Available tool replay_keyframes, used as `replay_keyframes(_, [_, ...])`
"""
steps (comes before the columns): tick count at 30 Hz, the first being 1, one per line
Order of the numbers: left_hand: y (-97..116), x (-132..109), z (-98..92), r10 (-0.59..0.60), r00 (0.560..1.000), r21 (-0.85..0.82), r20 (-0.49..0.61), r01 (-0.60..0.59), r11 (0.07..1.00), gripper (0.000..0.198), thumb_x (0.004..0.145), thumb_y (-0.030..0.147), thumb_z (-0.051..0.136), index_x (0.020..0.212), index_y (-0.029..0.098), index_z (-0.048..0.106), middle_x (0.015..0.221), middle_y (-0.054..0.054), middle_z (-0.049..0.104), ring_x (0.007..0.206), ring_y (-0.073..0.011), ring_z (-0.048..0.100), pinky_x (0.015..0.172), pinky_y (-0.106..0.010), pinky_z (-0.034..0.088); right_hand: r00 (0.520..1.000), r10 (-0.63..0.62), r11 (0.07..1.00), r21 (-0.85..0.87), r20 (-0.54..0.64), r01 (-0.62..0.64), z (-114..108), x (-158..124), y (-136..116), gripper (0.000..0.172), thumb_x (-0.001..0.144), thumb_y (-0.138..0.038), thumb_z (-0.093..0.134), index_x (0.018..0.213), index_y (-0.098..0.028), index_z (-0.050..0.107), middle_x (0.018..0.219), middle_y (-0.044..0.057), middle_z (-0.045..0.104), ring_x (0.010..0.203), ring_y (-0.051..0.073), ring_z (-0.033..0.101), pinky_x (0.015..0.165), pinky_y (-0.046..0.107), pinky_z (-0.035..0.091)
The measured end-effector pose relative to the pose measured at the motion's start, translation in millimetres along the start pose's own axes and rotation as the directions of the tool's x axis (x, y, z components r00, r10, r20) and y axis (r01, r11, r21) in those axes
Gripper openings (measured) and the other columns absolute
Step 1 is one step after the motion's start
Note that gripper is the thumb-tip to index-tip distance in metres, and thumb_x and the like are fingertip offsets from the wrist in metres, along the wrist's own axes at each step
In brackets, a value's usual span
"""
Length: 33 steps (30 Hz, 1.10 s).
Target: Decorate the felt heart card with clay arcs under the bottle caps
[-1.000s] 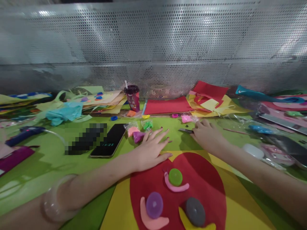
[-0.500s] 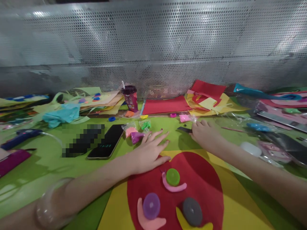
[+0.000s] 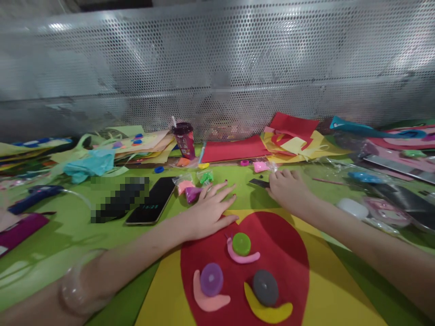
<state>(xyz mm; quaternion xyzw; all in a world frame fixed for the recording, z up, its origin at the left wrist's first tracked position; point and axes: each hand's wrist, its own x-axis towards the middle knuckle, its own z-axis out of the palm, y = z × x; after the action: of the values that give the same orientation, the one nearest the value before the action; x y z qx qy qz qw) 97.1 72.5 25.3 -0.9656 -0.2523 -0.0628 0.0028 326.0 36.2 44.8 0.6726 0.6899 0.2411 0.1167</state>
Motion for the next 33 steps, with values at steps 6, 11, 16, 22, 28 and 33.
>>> replay_keyframes(6, [-2, 3, 2.9, -0.036, 0.999, -0.018, -0.028, 0.036, 0.999, 0.056, 0.093, 0.050, 0.032, 0.135, 0.015, 0.041, 0.150, -0.010, 0.025, 0.138, -0.0315, 0.018, 0.110, -0.058, 0.017, 1.000, 0.020, 1.000, 0.005, -0.005, -0.020, -1, 0, -1, 0.021, 0.089, -0.019, 0.045, 0.099, -0.005, 0.056, 0.096, 0.017, 0.061, 0.094, 0.032, 0.054, 0.075, 0.038, 0.034])
replay_keyframes(11, [-3, 8, 6.3, -0.066, 0.997, -0.025, -0.047, 0.065, 0.998, 0.053, 0.093, 0.051, 0.032, 0.131, 0.016, 0.045, 0.149, -0.009, 0.028, 0.138, -0.0304, 0.017, 0.110, -0.058, 0.015, 1.000, 0.021, 1.000, 0.007, -0.022, -0.021, -5, -2, -2, 0.023, 0.088, -0.020, 0.046, 0.102, -0.004, 0.055, 0.097, 0.018, 0.060, 0.093, 0.033, 0.054, 0.075, 0.038, 0.034])
replay_keyframes(16, [0, 8, 3.6, -0.048, 0.998, -0.017, -0.036, 0.047, 0.999, 0.048, 0.094, 0.050, 0.032, 0.129, 0.022, 0.048, 0.147, -0.008, 0.032, 0.138, -0.0294, 0.019, 0.110, -0.058, 0.015, 0.999, 0.015, 1.000, 0.019, -0.036, -0.014, -12, -4, -5, 0.021, 0.089, -0.020, 0.045, 0.100, -0.005, 0.055, 0.096, 0.018, 0.059, 0.094, 0.032, 0.055, 0.076, 0.039, 0.037])
replay_keyframes(22, [0, 8, 1.9, -0.090, 0.994, 0.000, -0.057, 0.090, 0.996, 0.045, 0.094, 0.049, 0.031, 0.128, 0.025, 0.050, 0.144, -0.011, 0.036, 0.137, -0.0329, 0.020, 0.107, -0.062, 0.011, 0.999, 0.008, 0.999, 0.047, -0.047, -0.006, -18, -5, -10, 0.018, 0.090, -0.017, 0.044, 0.104, -0.008, 0.052, 0.097, 0.015, 0.058, 0.091, 0.026, 0.059, 0.068, 0.031, 0.043])
replay_keyframes(28, [-3, 7, 5.9, -0.070, 0.997, -0.009, -0.042, 0.070, 0.998, 0.045, 0.093, 0.049, 0.034, 0.129, 0.027, 0.048, 0.144, -0.009, 0.035, 0.136, -0.0320, 0.020, 0.108, -0.059, 0.015, 0.990, 0.045, 0.999, 0.020, -0.131, -0.043, -27, -8, -9, 0.020, 0.092, -0.020, 0.044, 0.107, -0.008, 0.049, 0.099, 0.013, 0.055, 0.077, 0.021, 0.059, 0.049, 0.026, 0.036])
replay_keyframes(33, [-5, 5, 6.7, -0.093, 0.995, -0.016, -0.044, 0.092, 0.996, 0.047, 0.095, 0.048, 0.031, 0.131, 0.023, 0.047, 0.143, -0.010, 0.037, 0.136, -0.0332, 0.021, 0.108, -0.061, 0.013, 0.957, 0.062, 0.998, -0.009, -0.283, -0.067, -34, -11, -2, 0.016, 0.096, -0.025, 0.040, 0.099, -0.013, 0.049, 0.091, 0.010, 0.056, 0.076, 0.022, 0.058, 0.046, 0.027, 0.029])
